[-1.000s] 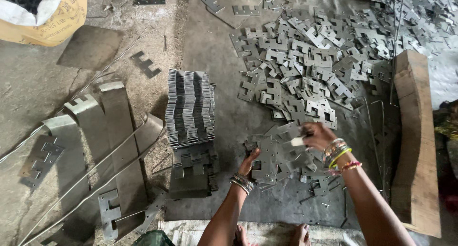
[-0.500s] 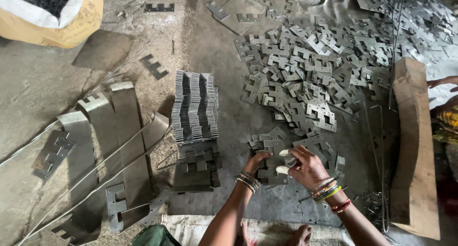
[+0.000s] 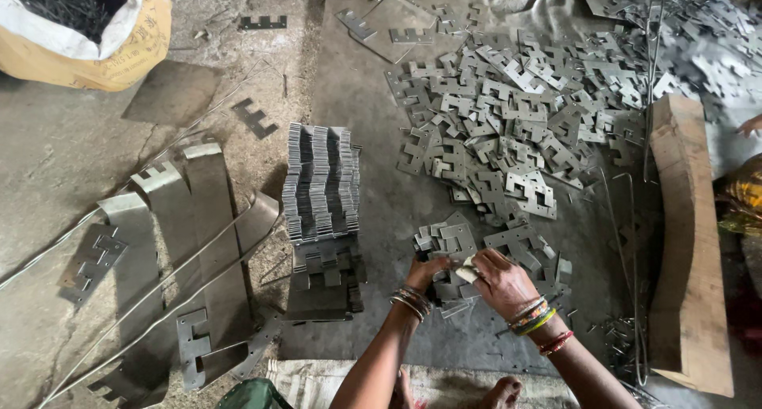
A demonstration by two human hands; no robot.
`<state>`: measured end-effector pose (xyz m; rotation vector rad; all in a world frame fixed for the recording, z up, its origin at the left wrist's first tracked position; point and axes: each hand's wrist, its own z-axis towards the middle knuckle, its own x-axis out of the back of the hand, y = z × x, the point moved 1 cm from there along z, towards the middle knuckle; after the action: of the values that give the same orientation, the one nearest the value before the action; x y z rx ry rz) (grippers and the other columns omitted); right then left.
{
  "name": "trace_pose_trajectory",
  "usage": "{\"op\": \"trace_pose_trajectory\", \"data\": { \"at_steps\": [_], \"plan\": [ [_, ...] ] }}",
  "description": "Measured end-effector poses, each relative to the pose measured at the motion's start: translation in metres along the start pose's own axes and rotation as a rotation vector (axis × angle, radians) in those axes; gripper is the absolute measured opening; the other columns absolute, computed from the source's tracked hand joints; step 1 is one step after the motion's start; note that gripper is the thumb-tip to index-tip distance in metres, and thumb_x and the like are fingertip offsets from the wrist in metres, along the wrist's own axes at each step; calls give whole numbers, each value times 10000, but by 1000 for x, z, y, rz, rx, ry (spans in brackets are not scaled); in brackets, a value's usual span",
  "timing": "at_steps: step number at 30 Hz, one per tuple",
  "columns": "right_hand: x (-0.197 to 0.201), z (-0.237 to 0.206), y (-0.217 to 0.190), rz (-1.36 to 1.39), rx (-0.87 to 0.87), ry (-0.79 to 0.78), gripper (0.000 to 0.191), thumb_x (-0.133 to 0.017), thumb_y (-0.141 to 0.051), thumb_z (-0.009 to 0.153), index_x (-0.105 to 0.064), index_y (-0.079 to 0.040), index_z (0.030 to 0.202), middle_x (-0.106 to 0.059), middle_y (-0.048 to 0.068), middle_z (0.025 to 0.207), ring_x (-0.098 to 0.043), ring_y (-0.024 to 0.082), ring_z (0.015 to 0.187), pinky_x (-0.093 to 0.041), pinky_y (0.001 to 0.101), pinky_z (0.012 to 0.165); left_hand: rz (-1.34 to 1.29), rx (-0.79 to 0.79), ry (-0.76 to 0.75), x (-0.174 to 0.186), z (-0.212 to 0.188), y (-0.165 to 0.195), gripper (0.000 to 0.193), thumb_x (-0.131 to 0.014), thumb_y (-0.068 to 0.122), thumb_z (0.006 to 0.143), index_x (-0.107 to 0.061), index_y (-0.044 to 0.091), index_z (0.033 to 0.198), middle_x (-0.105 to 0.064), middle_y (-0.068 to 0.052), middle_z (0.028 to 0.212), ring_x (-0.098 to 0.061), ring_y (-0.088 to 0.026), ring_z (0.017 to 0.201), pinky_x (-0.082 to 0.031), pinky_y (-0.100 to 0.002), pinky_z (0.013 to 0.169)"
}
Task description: The person picks up small metal brackets from a large pile on the floor, wipes them with a cloth, and stacks them neatly. The person repeats this process, handling the parts one by one.
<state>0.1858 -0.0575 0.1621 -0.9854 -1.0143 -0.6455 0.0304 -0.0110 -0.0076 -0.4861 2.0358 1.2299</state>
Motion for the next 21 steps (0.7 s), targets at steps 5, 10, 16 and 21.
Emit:
{"op": "trace_pose_trajectory", "data": {
  "at_steps": [5,10,16,21],
  "plan": [
    [-16,-14,19,-66,95,15,258,-721,-95,790,-638,-39,1027,-655,98,1017,-683,317,899,-595,409,743,50,-84,87,-2,1,-4,358,-800,110,725,-712,17,1059,-755,-79,938,-726,-223,830,-620,-372,721],
    [-65,-27,35,-263,7,35,151,-656,-28,875,-685,-74,1016,-708,64,982,-679,189,642,-573,308,525,52,-59,194,0,-2,5,363,-800,81,683,-705,85,1034,-741,-33,889,-710,-206,795,-602,-374,688],
    [-45,-20,109,-47,-591,109,245,-718,-131,845,-733,-140,1089,-765,93,975,-740,297,809,-604,405,704,79,-110,142,17,11,-7,297,-796,156,791,-712,21,1042,-772,-76,936,-737,-203,873,-593,-361,809],
    [0,-47,124,-417,-712,-246,537,-701,-114,818,-620,-260,1329,-602,100,1385,-626,374,1214,-567,495,933,484,-99,86,22,15,10,450,-859,231,745,-747,-37,1089,-797,-110,1043,-754,-199,984,-574,-345,938]
  ]
}}
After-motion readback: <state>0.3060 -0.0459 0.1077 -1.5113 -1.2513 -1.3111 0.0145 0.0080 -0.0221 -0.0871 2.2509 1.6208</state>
